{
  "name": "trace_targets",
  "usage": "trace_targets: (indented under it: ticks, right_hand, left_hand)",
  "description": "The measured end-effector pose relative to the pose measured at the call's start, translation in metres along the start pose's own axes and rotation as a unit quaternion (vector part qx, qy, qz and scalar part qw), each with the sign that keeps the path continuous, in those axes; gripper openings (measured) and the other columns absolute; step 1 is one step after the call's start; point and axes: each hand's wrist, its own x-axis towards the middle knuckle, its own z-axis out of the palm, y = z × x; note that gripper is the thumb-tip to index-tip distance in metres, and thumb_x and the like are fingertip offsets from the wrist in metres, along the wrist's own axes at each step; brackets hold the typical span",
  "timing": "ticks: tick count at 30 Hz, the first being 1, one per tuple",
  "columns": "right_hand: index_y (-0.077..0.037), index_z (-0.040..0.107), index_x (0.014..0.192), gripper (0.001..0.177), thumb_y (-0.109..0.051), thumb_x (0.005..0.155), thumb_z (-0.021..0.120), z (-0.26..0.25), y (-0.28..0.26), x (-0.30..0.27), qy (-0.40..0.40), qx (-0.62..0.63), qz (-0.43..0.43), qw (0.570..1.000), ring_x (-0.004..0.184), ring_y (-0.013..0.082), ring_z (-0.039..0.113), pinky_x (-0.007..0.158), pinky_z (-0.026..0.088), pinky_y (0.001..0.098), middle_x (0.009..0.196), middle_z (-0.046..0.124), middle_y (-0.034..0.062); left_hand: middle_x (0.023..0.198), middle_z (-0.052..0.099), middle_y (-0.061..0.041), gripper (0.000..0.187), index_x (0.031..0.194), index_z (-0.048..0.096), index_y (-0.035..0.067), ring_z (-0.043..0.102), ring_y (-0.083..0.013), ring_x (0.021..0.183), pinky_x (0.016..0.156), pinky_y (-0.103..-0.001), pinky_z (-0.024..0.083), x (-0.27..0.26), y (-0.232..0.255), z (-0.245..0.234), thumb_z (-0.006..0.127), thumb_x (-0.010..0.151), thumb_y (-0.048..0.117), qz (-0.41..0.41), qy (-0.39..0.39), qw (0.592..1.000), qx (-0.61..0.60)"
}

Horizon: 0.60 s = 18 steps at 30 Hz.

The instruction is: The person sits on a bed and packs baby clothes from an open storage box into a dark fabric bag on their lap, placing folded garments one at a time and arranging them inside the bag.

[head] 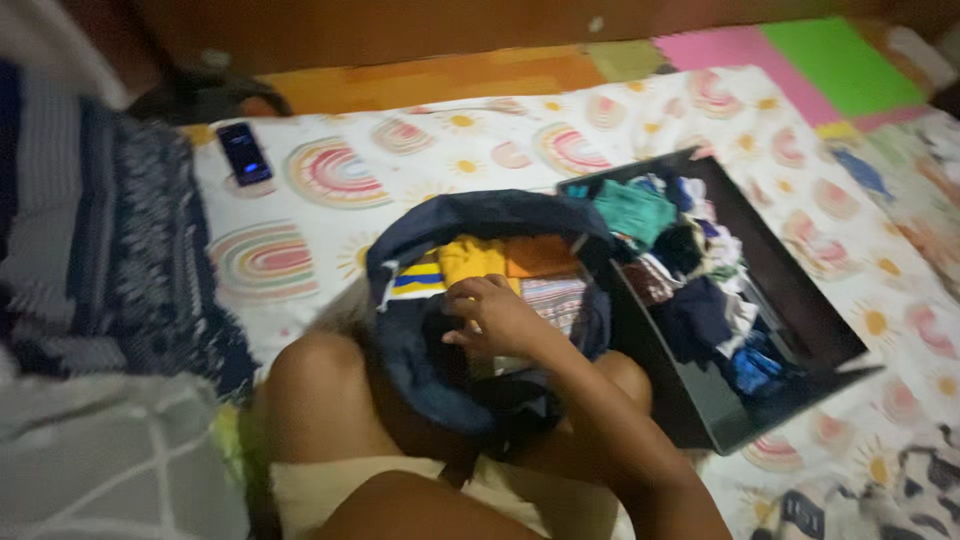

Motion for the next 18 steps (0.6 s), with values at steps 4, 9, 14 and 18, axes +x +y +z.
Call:
trace_targets:
  ticks: [4,9,14,18]
  right_hand:
    - [-0.01,0.073,0.114,0.044,-0.042,0.083,0.079,0.026,0.003,0.01,-0.005,0.015,-0.015,1.0,0.117,0.032,0.06,0.099,0.043,0.0467,0.124,0.067,0.0098]
    - [-0.014,0.072,0.111,0.041,-0.045,0.084,0.078,0.029,0.031,-0.017,-0.037,-0.025,0.095,0.994,0.114,0.0304,0.061,0.101,0.047,0.043,0.12,0.068,0.0078]
    - [-0.019,0.074,0.121,0.042,-0.025,0.079,0.074,0.005,0.078,-0.067,-0.021,-0.094,0.042,0.994,0.118,0.034,0.061,0.097,0.048,0.0473,0.122,0.07,0.0079]
    - [-0.013,0.07,0.118,0.053,-0.034,0.071,0.083,0.017,0.086,-0.084,-0.024,0.016,0.135,0.99,0.109,0.0354,0.064,0.093,0.05,0.0473,0.116,0.069,0.0114]
  left_hand:
    - [0.145,0.054,-0.017,0.061,0.137,0.06,0.012,0.046,-0.0376,0.137,0.112,-0.055,0.037,-0.004,0.013,-0.01,0.074,0.081,0.033,0.039,0.017,0.999,0.025]
    - [0.143,0.055,-0.018,0.06,0.134,0.062,0.011,0.048,-0.0387,0.135,0.111,-0.053,0.039,0.002,0.034,0.015,0.074,0.08,0.034,0.109,0.012,0.992,0.068]
    - [0.141,0.056,-0.019,0.059,0.132,0.064,0.01,0.051,-0.0399,0.132,0.11,-0.052,0.042,0.002,0.021,-0.017,0.074,0.08,0.035,0.183,-0.008,0.962,0.204]
    - [0.148,0.049,-0.016,0.057,0.14,0.058,0.016,0.038,-0.0377,0.146,0.112,-0.063,0.033,-0.004,-0.025,-0.08,0.069,0.09,0.041,-0.141,-0.171,0.813,0.538]
